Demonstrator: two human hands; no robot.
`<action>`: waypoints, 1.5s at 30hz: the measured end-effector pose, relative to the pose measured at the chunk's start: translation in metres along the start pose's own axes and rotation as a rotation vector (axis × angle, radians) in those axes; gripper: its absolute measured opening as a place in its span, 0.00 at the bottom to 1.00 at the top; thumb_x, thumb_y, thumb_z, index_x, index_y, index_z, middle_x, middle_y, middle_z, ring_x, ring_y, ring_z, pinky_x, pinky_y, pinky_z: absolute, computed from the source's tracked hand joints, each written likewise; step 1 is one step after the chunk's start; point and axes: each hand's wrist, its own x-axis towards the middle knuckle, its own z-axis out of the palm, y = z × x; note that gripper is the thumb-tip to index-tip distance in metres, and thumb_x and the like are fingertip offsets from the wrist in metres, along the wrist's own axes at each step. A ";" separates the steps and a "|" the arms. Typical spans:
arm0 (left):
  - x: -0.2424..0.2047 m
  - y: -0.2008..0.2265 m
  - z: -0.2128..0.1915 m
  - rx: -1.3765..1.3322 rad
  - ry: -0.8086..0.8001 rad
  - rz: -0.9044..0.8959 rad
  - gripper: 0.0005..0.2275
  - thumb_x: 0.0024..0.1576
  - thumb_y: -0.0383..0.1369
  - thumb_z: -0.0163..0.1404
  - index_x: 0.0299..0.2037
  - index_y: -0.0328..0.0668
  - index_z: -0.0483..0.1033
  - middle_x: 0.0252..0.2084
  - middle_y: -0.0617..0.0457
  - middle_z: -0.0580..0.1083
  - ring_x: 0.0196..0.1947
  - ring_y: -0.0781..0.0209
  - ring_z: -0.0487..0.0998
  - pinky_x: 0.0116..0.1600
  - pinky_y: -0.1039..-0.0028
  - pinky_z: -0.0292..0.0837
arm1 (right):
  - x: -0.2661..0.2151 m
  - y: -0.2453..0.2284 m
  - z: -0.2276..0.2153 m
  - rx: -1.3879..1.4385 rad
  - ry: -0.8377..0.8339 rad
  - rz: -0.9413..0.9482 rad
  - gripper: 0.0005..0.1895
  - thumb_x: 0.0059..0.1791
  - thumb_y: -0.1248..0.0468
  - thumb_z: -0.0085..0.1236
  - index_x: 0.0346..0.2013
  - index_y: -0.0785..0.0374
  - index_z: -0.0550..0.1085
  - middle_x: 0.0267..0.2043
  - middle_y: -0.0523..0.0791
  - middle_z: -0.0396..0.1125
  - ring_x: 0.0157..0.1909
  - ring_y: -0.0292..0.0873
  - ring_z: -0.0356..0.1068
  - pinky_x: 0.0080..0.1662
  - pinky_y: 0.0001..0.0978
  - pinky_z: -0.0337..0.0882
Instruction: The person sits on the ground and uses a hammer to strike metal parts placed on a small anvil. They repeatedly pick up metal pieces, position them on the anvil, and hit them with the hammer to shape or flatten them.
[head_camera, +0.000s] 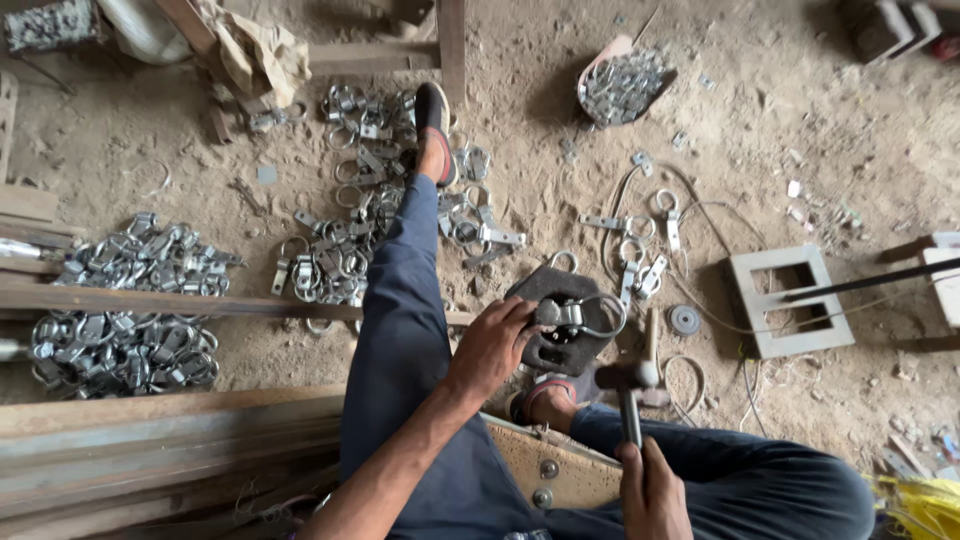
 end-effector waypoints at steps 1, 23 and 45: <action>-0.001 0.002 -0.002 0.014 0.022 0.023 0.13 0.63 0.33 0.52 0.53 0.34 0.75 0.44 0.47 0.76 0.43 0.55 0.78 0.49 0.68 0.78 | 0.008 -0.021 -0.011 -0.011 0.009 0.017 0.16 0.57 0.56 0.46 0.41 0.65 0.76 0.18 0.50 0.68 0.17 0.41 0.69 0.25 0.32 0.65; -0.014 -0.011 -0.005 -0.246 0.208 -0.027 0.08 0.62 0.32 0.55 0.46 0.35 0.76 0.44 0.44 0.78 0.44 0.45 0.81 0.48 0.60 0.76 | -0.027 0.144 0.047 0.202 0.237 -0.075 0.15 0.55 0.58 0.50 0.50 0.65 0.71 0.33 0.54 0.70 0.29 0.48 0.67 0.36 0.40 0.66; -0.015 0.004 -0.020 -0.258 0.265 0.025 0.07 0.62 0.31 0.55 0.45 0.36 0.76 0.44 0.45 0.79 0.44 0.46 0.82 0.49 0.62 0.77 | -0.050 0.173 0.058 0.115 0.316 -0.238 0.08 0.57 0.68 0.46 0.41 0.64 0.75 0.36 0.41 0.71 0.36 0.31 0.71 0.47 0.22 0.70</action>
